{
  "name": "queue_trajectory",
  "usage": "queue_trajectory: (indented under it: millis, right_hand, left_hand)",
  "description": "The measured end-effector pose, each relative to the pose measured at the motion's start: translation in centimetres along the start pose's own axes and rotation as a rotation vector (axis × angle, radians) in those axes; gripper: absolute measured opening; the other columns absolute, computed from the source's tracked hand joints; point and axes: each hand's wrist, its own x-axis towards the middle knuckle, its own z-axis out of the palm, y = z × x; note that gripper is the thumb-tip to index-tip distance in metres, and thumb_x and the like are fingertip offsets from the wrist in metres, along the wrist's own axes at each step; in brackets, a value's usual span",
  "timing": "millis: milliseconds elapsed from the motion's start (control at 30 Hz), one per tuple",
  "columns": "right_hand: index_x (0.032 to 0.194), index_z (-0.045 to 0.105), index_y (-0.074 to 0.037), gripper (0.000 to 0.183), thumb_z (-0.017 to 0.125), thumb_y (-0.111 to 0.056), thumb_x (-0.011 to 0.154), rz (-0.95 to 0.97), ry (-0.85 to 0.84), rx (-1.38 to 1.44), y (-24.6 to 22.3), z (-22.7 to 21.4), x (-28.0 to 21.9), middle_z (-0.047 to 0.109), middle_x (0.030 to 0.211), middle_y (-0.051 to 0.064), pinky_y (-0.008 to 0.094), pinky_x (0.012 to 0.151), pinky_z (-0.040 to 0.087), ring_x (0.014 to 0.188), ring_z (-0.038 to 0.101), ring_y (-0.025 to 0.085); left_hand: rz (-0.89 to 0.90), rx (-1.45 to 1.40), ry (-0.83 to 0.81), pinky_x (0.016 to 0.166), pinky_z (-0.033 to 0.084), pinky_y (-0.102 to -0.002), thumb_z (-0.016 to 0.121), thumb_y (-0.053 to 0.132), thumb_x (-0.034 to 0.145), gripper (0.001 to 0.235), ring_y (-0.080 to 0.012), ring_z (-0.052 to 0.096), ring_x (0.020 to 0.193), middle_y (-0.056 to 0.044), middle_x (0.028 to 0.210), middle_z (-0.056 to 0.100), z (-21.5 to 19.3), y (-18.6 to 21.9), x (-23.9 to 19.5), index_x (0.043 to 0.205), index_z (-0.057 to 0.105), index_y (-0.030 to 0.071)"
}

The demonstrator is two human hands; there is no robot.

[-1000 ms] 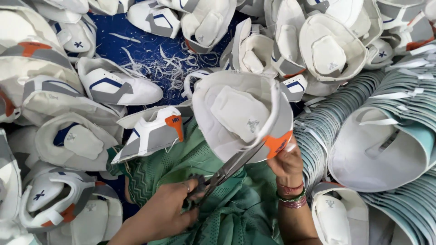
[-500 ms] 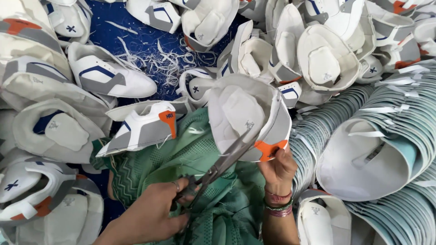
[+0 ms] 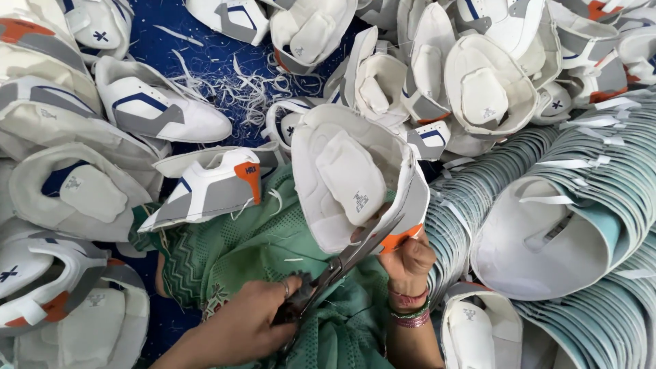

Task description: The person trims excess material and threads from shoe uppers using scissors.

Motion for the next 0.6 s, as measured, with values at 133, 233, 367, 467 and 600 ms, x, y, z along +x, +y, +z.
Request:
queue_trajectory:
  millis: [133,233,367,467,600]
  right_hand:
    - [0.147,0.052,0.006,0.064,0.079,-0.015,0.093,-0.008,0.009,0.004,0.5,-0.3,0.0,0.063,0.138,0.021,0.069,0.104,0.045,0.121,0.063,0.042]
    - [0.140,0.055,0.008,0.055,0.078,-0.016,0.096,0.005,-0.043,0.033,0.5,-0.9,0.0,0.065,0.128,0.019,0.063,0.099,0.047,0.113,0.064,0.036]
    - [0.144,0.053,0.008,0.063,0.081,-0.017,0.093,0.038,-0.031,-0.020,0.3,0.0,0.1,0.064,0.131,0.024,0.067,0.103,0.047,0.119,0.063,0.044]
    - [0.147,0.050,0.008,0.069,0.082,-0.016,0.091,0.036,0.003,-0.066,0.3,0.8,0.3,0.063,0.134,0.028,0.070,0.104,0.048,0.122,0.062,0.050]
    - [0.146,0.047,0.009,0.071,0.082,-0.013,0.089,-0.002,0.048,-0.177,0.1,3.2,1.4,0.063,0.133,0.030,0.070,0.097,0.052,0.119,0.062,0.056]
  left_hand:
    - [-0.002,-0.068,0.030,0.055,0.048,-0.044,0.071,0.009,0.075,0.034,-0.0373,0.062,0.060,-0.019,0.065,0.058,-0.4,0.2,-0.3,0.107,0.060,0.003]
    - [0.005,-0.083,-0.019,0.054,0.047,-0.043,0.072,0.010,0.077,0.030,-0.0356,0.061,0.059,-0.017,0.064,0.056,-0.7,0.8,-0.4,0.102,0.059,0.003]
    - [0.111,-0.052,-0.019,0.054,0.045,-0.043,0.073,0.008,0.075,0.029,-0.0366,0.060,0.060,-0.017,0.064,0.054,-0.4,0.9,-0.3,0.096,0.053,0.002]
    - [0.039,-0.032,0.005,0.055,0.046,-0.044,0.073,0.012,0.077,0.031,-0.0366,0.063,0.063,-0.017,0.065,0.056,0.4,-0.2,-0.4,0.101,0.055,0.004]
    - [-0.084,-0.049,0.070,0.061,0.051,-0.043,0.072,0.014,0.079,0.031,-0.0384,0.065,0.067,-0.020,0.069,0.059,0.8,-0.8,-0.8,0.107,0.060,0.004]
